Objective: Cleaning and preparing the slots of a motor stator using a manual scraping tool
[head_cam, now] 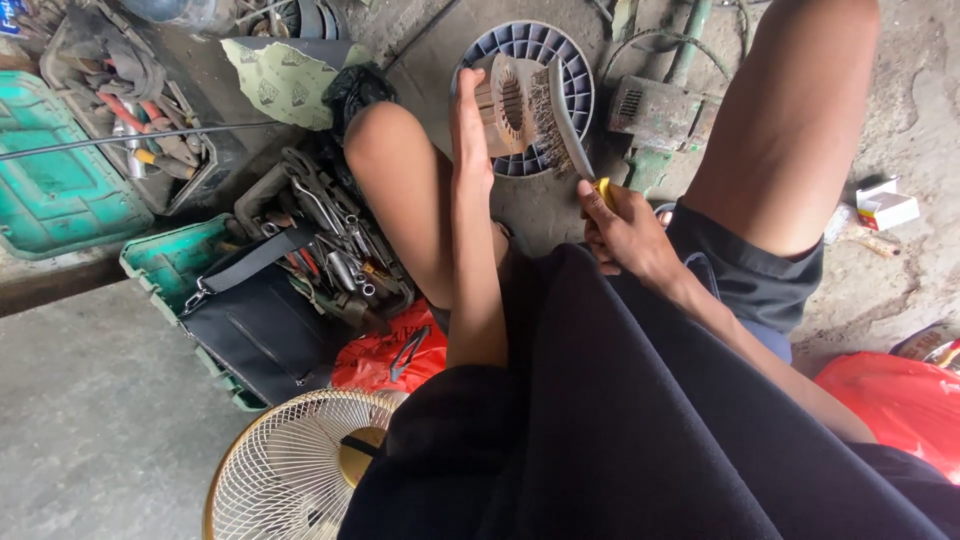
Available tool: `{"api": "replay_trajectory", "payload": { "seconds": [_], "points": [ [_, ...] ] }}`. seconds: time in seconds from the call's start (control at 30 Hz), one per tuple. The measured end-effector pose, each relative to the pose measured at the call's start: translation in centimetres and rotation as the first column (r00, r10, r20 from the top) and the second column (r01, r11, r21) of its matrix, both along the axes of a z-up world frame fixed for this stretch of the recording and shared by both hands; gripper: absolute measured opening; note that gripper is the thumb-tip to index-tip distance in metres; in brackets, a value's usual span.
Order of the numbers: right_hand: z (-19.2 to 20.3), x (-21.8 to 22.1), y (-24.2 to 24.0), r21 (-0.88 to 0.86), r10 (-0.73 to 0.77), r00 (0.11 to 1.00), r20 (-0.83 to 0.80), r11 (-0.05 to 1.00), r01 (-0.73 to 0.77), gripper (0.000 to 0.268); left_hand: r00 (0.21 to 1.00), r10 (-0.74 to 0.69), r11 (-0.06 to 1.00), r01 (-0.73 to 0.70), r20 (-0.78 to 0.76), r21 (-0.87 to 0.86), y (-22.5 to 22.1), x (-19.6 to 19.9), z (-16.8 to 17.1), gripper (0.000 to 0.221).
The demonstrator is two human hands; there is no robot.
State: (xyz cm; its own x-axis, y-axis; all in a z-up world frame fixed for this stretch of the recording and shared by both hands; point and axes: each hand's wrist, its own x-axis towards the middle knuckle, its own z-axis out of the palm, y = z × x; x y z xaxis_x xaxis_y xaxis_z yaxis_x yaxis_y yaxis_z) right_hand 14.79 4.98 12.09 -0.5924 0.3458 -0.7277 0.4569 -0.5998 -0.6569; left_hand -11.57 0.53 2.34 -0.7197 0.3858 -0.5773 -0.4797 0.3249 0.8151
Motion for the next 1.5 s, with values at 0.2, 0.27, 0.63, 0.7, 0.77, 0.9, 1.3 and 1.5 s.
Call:
{"api": "replay_trajectory", "payload": {
  "seconds": [0.2, 0.27, 0.63, 0.7, 0.77, 0.9, 1.3, 1.5],
  "points": [
    [1.8, 0.6, -2.6, -0.104, -0.053, 0.998, -0.043, 0.993, 0.048, 0.049, 0.979, 0.061, 0.991, -0.083, -0.194, -0.109, 2.9, 2.5, 2.3, 0.076],
    [1.9, 0.3, -2.9, -0.142, -0.095, 0.995, -0.034, 0.986, 0.089, 0.05, 0.961, 0.061, 0.99, -0.093, -0.27, -0.108, 3.3, 3.4, 1.3, 0.072],
    [0.2, 0.6, -0.6, -0.237, -0.168, 0.985, -0.033, 0.959, 0.155, 0.048, 0.92, 0.157, 0.987, -0.163, -0.358, 0.015, 3.4, 4.0, 1.0, 0.061],
    [1.5, 0.4, -0.8, -0.246, -0.146, 0.989, -0.02, 0.96, 0.136, 0.049, 0.913, 0.147, 0.987, -0.159, -0.38, -0.001, 3.9, 3.6, 0.1, 0.064],
    [0.9, -0.8, -1.0, -0.254, -0.124, 0.992, -0.01, 0.96, 0.118, 0.05, 0.905, 0.135, 0.988, -0.154, -0.403, -0.016, 3.6, 3.7, 0.1, 0.068],
    [-0.9, -3.4, 0.8, -0.245, -0.162, 0.983, -0.09, 0.96, 0.136, 0.05, 0.864, 0.07, 0.997, -0.074, -0.499, 0.012, 3.5, 3.4, 0.2, 0.069],
    [1.0, -3.1, 1.2, -0.317, -0.211, 0.974, -0.078, 0.932, 0.176, 0.052, 0.849, 0.054, 0.998, -0.066, -0.525, -0.004, 3.4, 3.6, 1.0, 0.07],
    [-0.2, -3.2, -0.2, -0.351, -0.222, 0.973, -0.065, 0.918, 0.185, 0.052, 0.819, 0.079, 0.993, -0.112, -0.568, -0.023, 3.1, 4.5, 0.9, 0.071]
  ]
}}
